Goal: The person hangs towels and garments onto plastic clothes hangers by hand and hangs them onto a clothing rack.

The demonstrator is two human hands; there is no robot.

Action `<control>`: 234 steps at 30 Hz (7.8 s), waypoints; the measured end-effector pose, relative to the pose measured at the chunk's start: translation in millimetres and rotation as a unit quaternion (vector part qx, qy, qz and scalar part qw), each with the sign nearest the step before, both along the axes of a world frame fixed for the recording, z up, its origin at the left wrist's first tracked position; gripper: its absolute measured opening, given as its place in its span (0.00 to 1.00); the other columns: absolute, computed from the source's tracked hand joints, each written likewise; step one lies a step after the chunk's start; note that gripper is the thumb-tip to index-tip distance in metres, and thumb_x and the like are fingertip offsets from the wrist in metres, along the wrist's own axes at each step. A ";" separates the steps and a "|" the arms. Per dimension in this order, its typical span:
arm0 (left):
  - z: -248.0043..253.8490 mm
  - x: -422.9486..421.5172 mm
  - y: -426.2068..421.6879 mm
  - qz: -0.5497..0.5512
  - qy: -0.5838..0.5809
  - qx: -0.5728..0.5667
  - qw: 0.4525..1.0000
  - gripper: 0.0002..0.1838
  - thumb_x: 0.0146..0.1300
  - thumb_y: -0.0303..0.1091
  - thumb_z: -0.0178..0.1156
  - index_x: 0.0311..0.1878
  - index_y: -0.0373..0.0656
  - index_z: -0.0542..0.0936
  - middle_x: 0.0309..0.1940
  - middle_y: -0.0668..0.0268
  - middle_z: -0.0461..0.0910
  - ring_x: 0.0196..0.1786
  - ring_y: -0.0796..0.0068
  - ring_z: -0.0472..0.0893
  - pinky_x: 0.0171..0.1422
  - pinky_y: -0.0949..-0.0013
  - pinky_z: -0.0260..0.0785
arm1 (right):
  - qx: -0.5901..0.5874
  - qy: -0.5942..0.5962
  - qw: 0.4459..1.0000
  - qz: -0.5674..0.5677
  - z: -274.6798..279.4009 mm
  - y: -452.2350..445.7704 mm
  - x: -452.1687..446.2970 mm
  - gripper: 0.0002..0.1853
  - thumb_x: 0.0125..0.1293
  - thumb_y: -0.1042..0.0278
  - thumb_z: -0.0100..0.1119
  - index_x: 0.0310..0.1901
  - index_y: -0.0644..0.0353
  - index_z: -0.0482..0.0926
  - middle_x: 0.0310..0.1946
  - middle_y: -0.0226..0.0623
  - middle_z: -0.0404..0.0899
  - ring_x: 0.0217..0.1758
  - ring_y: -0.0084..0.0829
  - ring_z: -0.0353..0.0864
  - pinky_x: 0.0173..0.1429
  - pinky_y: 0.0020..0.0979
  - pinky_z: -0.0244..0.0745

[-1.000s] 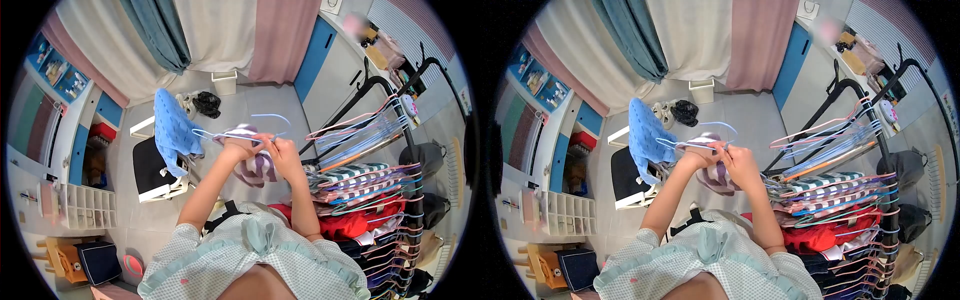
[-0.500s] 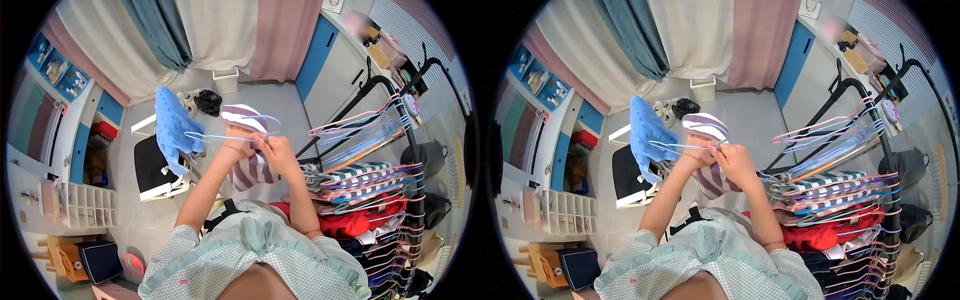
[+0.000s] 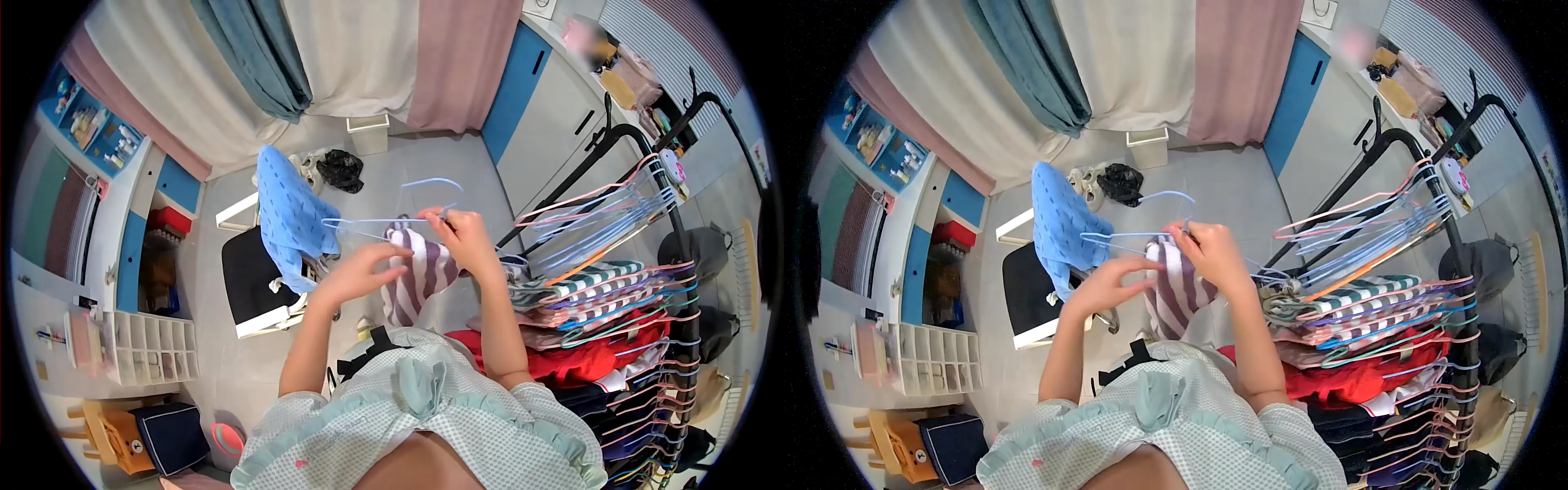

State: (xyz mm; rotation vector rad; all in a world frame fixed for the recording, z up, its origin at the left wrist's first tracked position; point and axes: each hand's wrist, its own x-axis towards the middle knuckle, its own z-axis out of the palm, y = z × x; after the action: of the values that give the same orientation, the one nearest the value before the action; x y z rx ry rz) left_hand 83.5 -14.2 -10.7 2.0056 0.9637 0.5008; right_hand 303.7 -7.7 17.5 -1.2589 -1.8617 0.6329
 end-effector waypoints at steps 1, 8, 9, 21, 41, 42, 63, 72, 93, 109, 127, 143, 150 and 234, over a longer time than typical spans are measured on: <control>7.4 -9.8 -1.3 -0.002 -0.031 -0.087 0.996 0.22 0.49 0.35 0.64 0.49 0.41 0.74 0.53 0.58 0.71 0.56 0.57 0.70 0.59 0.62 0.63 | -0.008 -0.011 1.000 -0.003 0.1 1.7 -0.7 0.13 0.63 0.61 0.51 0.36 0.62 0.81 0.21 0.47 0.77 0.23 0.45 0.75 0.29 0.35 0.69; 6.9 -41.4 15.9 0.181 0.039 0.384 0.905 0.18 0.43 0.39 0.68 0.40 0.45 0.81 0.34 0.61 0.80 0.37 0.58 0.78 0.43 0.66 0.70 | -0.019 0.012 1.000 0.011 13.2 5.7 -20.8 0.13 0.56 0.57 0.60 0.30 0.60 0.81 0.10 0.41 0.67 0.14 0.38 0.66 0.21 0.32 0.61; 0.9 -48.3 16.7 0.151 0.086 0.294 0.940 0.17 0.45 0.40 0.67 0.40 0.46 0.81 0.34 0.62 0.80 0.36 0.59 0.78 0.43 0.66 0.70 | -0.016 -0.004 1.000 0.020 13.6 5.5 -22.5 0.13 0.55 0.57 0.61 0.29 0.60 0.81 0.10 0.40 0.66 0.13 0.37 0.65 0.21 0.31 0.60; -57.1 -84.2 25.2 0.067 -0.088 -0.234 0.966 0.24 0.71 0.42 0.36 0.41 0.37 0.80 0.33 0.63 0.82 0.27 0.78 0.78 0.36 0.75 0.69 | 0.283 -0.129 0.945 -0.101 6.2 17.1 -60.7 0.18 0.49 0.62 0.65 0.43 0.56 0.76 0.42 0.38 0.72 0.46 0.39 0.71 0.50 0.34 0.65; -55.6 -105.9 40.4 0.221 -0.184 -0.114 0.951 0.24 0.69 0.44 0.44 0.24 0.34 0.75 0.19 0.68 0.75 0.22 0.79 0.75 0.27 0.75 0.64 | -0.334 0.131 0.918 0.169 -79.3 26.0 -90.0 0.26 0.52 0.55 0.66 0.47 0.65 0.73 0.34 0.31 0.76 0.36 0.22 0.74 0.32 0.25 0.71; -53.6 -105.7 41.1 0.227 -0.163 -0.093 0.956 0.24 0.69 0.44 0.44 0.24 0.34 0.75 0.18 0.68 0.74 0.22 0.79 0.75 0.27 0.75 0.63 | -0.327 0.166 0.918 0.154 -70.5 21.8 -95.1 0.25 0.51 0.57 0.67 0.47 0.64 0.73 0.34 0.29 0.75 0.37 0.21 0.74 0.31 0.22 0.70; -57.3 -108.1 43.0 0.167 0.006 -0.074 0.983 0.23 0.68 0.44 0.45 0.21 0.38 0.73 0.22 0.66 0.72 0.21 0.76 0.78 0.29 0.72 0.66 | -0.243 0.523 0.813 -0.080 -41.9 39.3 -91.6 0.19 0.58 0.60 0.59 0.45 0.65 0.75 0.39 0.37 0.79 0.40 0.31 0.79 0.46 0.30 0.73; -62.0 -112.9 46.6 0.165 0.036 -0.050 0.984 0.23 0.64 0.48 0.47 0.19 0.42 0.74 0.18 0.64 0.76 0.23 0.66 0.78 0.30 0.65 0.66 | -0.504 0.455 0.733 0.036 -89.0 22.0 -110.4 0.20 0.58 0.61 0.59 0.50 0.60 0.73 0.43 0.34 0.77 0.45 0.28 0.77 0.50 0.29 0.72; -90.7 -108.0 53.5 0.117 -0.204 -0.279 0.931 0.11 0.59 0.37 0.55 0.37 0.38 0.80 0.25 0.59 0.80 0.22 0.78 0.79 0.34 0.68 0.71 | -0.309 0.763 0.554 0.123 -105.1 27.4 -103.5 0.29 0.53 0.66 0.44 0.58 0.68 0.64 0.55 0.50 0.70 0.58 0.46 0.69 0.66 0.44 0.60; -82.4 -113.0 42.3 0.072 -0.258 -0.312 0.912 0.27 0.43 0.24 0.66 0.50 0.36 0.72 0.44 0.66 0.76 0.46 0.78 0.75 0.53 0.71 0.67 | -0.386 0.418 0.822 -0.008 -104.1 12.2 -113.8 0.24 0.50 0.71 0.58 0.52 0.67 0.70 0.46 0.38 0.75 0.48 0.30 0.75 0.52 0.30 0.70; -59.0 -131.7 49.5 -0.062 -0.097 -0.196 0.974 0.21 0.43 0.27 0.66 0.44 0.37 0.76 0.35 0.65 0.79 0.38 0.79 0.78 0.42 0.73 0.70 | -0.120 0.292 0.923 -0.222 -83.1 19.9 -26.3 0.12 0.65 0.61 0.52 0.35 0.64 0.75 0.27 0.24 0.72 0.30 0.17 0.66 0.35 0.20 0.62; -29.4 -127.6 56.4 -0.084 -0.113 -0.191 0.971 0.20 0.37 0.21 0.62 0.40 0.34 0.77 0.38 0.64 0.79 0.39 0.75 0.77 0.45 0.71 0.69 | 0.159 0.061 0.900 -0.402 -74.1 18.1 23.4 0.21 0.45 0.75 0.59 0.44 0.62 0.68 0.46 0.42 0.64 0.52 0.39 0.65 0.57 0.36 0.62; -25.1 -120.9 59.4 -0.097 -0.029 -0.216 0.971 0.17 0.40 0.19 0.59 0.39 0.35 0.77 0.36 0.67 0.79 0.32 0.81 0.78 0.39 0.75 0.71 | 0.141 -0.078 0.978 -0.133 -18.6 23.0 -12.6 0.21 0.49 0.67 0.64 0.46 0.60 0.73 0.38 0.39 0.75 0.43 0.40 0.73 0.50 0.34 0.66; -69.5 -57.8 26.7 -0.010 -0.263 -0.070 0.962 0.10 0.62 0.29 0.49 0.33 0.35 0.79 0.28 0.66 0.79 0.23 0.81 0.72 0.30 0.75 0.64 | -0.169 0.520 0.833 -0.082 -47.9 -17.1 -92.1 0.23 0.66 0.64 0.47 0.61 0.58 0.60 0.52 0.42 0.71 0.55 0.32 0.73 0.57 0.31 0.68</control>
State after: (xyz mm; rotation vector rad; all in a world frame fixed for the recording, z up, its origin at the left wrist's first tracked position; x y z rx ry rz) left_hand 25.7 12.5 -80.2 1.6287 0.6269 0.8743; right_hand 211.6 -24.7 -30.4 -0.9349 -0.7373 1.2690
